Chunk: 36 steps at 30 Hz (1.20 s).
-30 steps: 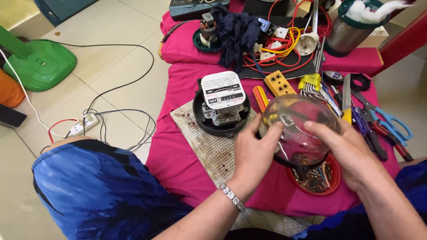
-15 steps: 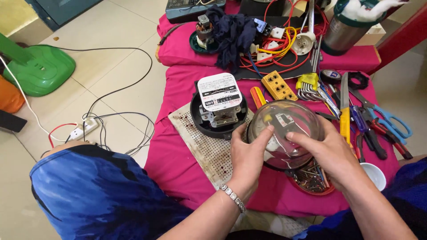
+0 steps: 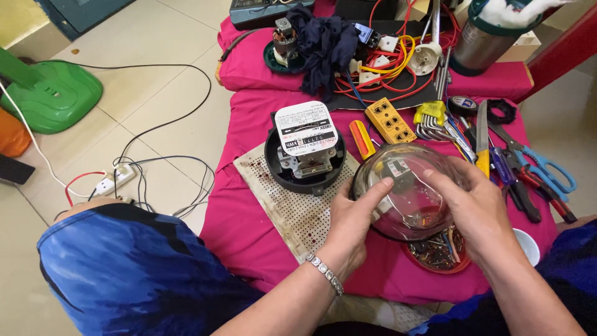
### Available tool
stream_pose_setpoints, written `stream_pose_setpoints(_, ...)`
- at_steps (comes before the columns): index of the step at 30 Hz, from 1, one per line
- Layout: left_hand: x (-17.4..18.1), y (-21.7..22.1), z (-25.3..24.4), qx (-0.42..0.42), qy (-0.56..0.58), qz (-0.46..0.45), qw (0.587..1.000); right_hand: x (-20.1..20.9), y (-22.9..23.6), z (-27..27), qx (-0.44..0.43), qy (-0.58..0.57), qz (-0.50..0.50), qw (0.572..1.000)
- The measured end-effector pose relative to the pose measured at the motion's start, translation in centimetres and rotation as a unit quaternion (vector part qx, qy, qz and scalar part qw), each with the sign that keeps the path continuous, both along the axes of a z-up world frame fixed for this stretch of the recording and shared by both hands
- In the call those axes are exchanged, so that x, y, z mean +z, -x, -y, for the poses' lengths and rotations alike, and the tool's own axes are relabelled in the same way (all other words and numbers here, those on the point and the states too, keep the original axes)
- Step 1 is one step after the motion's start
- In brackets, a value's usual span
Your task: The person uses a yellow screwdriver to loosen and remove screws from the base of a glass-covered electrical meter. They then lift off the glass dome, place it aside, and proceed to unscrew the meter's internal components from the perforated work board.
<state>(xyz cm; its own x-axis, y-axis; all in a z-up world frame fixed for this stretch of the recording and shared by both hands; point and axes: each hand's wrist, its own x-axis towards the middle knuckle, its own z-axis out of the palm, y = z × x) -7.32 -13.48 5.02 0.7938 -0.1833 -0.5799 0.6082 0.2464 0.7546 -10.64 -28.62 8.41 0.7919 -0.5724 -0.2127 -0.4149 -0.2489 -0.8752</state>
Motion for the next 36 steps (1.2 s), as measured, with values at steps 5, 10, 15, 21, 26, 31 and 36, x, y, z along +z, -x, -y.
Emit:
stream_pose_setpoints(5,-0.2,-0.5,0.1,-0.002,0.073,-0.01,0.997,-0.9,0.1,0.8,-0.023,-0.004,0.045,0.999)
stream_pose_setpoints(10,-0.7,-0.5,-0.2,0.023,0.138,-0.003,0.99,0.4,-0.4,1.0,-0.032,-0.047,0.022,0.998)
stream_pose_setpoints(15,-0.6,-0.1,-0.5,0.016,0.114,0.03,0.993,1.6,-0.9,1.5,-0.008,-0.109,-0.081,0.991)
stream_pose_setpoints(21,-0.1,0.2,-0.3,0.004,0.129,0.07,0.989,-0.2,-0.8,3.4,0.011,-0.236,-0.017,0.971)
stream_pose_setpoints(26,0.2,-0.4,-0.3,-0.008,0.133,0.074,0.988,0.7,-0.9,2.8,0.044,-0.228,-0.024,0.972)
stream_pose_setpoints(31,0.6,-0.4,-0.4,0.004,0.147,0.086,0.985,0.7,-0.8,2.8,-0.012,-0.242,-0.046,0.969)
stream_pose_setpoints(36,0.7,-0.9,-0.4,-0.026,0.112,0.117,0.986,-2.8,-0.6,5.4,-0.002,-0.296,0.056,0.954)
